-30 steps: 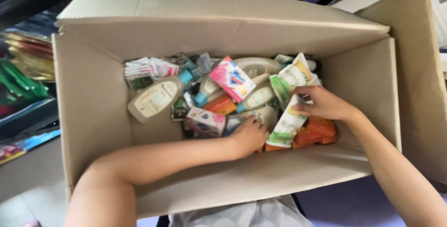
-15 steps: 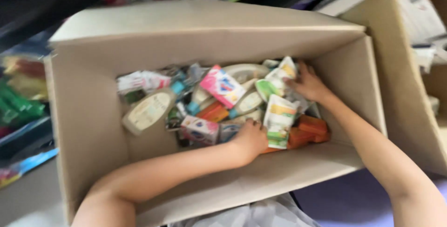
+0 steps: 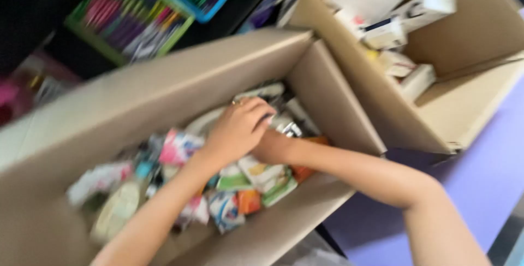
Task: Sorting and placing various personal care products from a cardboard box onto store shelves.
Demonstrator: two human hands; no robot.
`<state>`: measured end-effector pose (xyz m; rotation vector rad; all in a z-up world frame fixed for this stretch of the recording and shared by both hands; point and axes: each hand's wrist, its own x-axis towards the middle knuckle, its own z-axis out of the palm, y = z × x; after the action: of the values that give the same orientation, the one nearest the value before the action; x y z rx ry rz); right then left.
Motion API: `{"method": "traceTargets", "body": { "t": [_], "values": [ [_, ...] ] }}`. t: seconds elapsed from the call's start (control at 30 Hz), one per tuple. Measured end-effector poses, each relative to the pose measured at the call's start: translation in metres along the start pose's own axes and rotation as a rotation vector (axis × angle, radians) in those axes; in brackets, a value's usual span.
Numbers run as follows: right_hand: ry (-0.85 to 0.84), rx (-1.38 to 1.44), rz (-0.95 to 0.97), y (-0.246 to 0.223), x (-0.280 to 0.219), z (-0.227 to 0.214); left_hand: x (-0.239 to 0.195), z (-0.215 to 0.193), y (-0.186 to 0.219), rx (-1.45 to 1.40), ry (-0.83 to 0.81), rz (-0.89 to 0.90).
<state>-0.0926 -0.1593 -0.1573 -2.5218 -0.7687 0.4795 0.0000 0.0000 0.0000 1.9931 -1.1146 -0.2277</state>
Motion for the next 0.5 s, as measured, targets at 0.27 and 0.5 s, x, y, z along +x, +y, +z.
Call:
{"method": "traceTargets", "body": {
  "t": [0.27,0.5],
  "values": [
    [-0.421,0.177,0.218,-0.044,-0.063,-0.261,0.165,0.02,0.057,-0.279,0.162,0.368],
    [0.408,0.1,0.879,0.149,-0.216,-0.334,0.306,0.119,0.052,-0.084,0.028,0.318]
  ]
}}
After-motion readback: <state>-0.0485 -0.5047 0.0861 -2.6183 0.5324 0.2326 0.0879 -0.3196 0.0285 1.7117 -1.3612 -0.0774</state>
